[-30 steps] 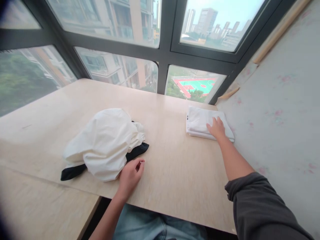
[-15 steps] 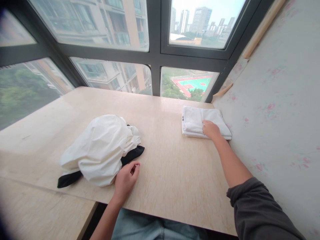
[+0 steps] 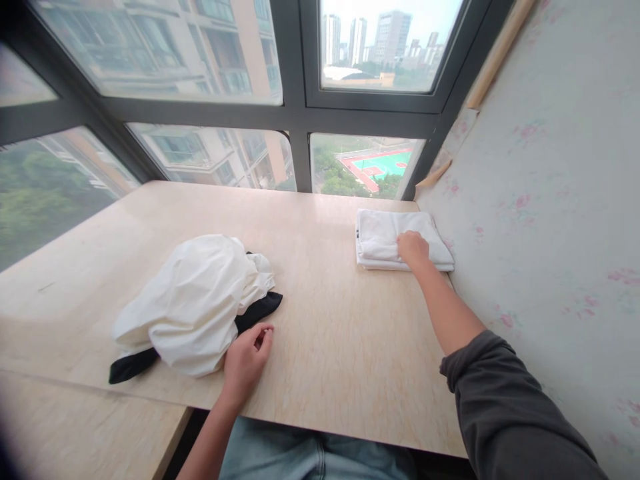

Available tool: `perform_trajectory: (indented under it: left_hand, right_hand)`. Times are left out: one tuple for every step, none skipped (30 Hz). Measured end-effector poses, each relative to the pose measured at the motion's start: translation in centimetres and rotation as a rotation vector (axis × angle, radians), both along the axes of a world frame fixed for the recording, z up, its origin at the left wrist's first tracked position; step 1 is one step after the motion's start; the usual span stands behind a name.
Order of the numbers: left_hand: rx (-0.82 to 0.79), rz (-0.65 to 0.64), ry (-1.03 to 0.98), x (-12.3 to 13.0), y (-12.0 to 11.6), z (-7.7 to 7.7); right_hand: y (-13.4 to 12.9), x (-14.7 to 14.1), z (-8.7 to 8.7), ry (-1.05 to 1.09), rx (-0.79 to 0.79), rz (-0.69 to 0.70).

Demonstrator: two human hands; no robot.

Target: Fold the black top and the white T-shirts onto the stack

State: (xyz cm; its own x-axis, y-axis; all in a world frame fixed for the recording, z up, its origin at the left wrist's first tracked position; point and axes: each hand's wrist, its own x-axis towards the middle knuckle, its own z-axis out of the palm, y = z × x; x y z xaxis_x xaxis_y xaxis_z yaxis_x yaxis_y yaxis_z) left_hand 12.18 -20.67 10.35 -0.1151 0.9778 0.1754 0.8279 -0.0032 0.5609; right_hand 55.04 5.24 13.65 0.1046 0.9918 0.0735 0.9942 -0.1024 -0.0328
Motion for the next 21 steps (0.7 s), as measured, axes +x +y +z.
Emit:
perform_trajectory:
  left_hand:
    - [0.000, 0.003, -0.001, 0.0, 0.0, 0.0]
    - [0.000, 0.005, -0.007, 0.0, 0.0, -0.1]
    - [-0.002, 0.009, -0.017, 0.0, 0.0, -0.1]
    - [-0.009, 0.014, -0.031, -0.1, 0.1, -0.1]
    - [-0.018, 0.021, -0.047, -0.2, 0.2, -0.1]
    - [-0.030, 0.025, -0.064, -0.3, 0.3, -0.1]
    - [-0.044, 0.022, -0.081, -0.5, 0.6, 0.0]
    - [-0.055, 0.016, -0.102, -0.8, 1.0, 0.0]
    - [-0.060, 0.009, -0.124, -1.2, 1.6, 0.0]
    - [-0.059, 0.004, -0.145, -1.5, 2.2, 0.0]
    - [-0.053, 0.007, -0.164, -1.8, 3.0, 0.0]
    - [-0.042, 0.019, -0.175, -2.2, 3.9, -0.1]
    - [-0.028, 0.038, -0.175, -2.4, 4.9, -0.1]
    - [-0.015, 0.057, -0.167, -2.7, 5.8, -0.2]
    - [-0.004, 0.071, -0.153, -2.8, 6.8, -0.2]
    - [0.005, 0.080, -0.140, -2.9, 7.6, -0.3]
    - [0.011, 0.082, -0.126, -2.9, 8.3, -0.3]
    - [0.015, 0.078, -0.113, -2.9, 8.8, -0.3]
    - [0.016, 0.069, -0.103, -2.8, 9.0, -0.3]
    - [0.018, 0.056, -0.095, -2.6, 9.0, -0.3]
    - [0.019, 0.041, -0.088, -2.3, 8.7, -0.2]
  right_hand:
    - [0.0, 0.2, 0.1, 0.012, 0.021, 0.002]
    - [-0.1, 0.3, 0.3, 0.026, 0.046, 0.003]
    - [-0.1, 0.6, 0.4, 0.040, 0.074, 0.003]
    - [-0.2, 0.8, 0.6, 0.055, 0.102, 0.003]
    - [-0.2, 1.1, 0.8, 0.070, 0.130, 0.004]
    - [-0.3, 1.4, 1.0, 0.084, 0.155, 0.008]
    - [-0.2, 1.7, 1.2, 0.099, 0.178, 0.013]
    - [-0.2, 1.9, 1.4, 0.114, 0.200, 0.019]
    - [-0.1, 2.1, 1.5, 0.129, 0.222, 0.024]
    - [0.1, 2.3, 1.6, 0.144, 0.244, 0.027]
    - [0.2, 2.4, 1.5, 0.160, 0.264, 0.026]
    - [0.3, 2.4, 1.4, 0.177, 0.281, 0.020]
    - [0.4, 2.4, 1.3, 0.195, 0.292, 0.006]
    - [0.4, 2.3, 1.0, 0.213, 0.298, -0.014]
    - [0.4, 2.2, 0.7, 0.230, 0.299, -0.038]
    - [0.4, 2.1, 0.4, 0.247, 0.297, -0.062]
    - [0.3, 2.1, 0.2, 0.261, 0.295, -0.082]
    - [0.1, 2.1, 0.0, 0.274, 0.294, -0.096]
    - [0.0, 2.1, -0.1, 0.284, 0.297, -0.105]
    - [-0.2, 2.2, -0.1, 0.297, 0.290, -0.098]
    - [-0.3, 2.3, -0.1, 0.312, 0.271, -0.074]
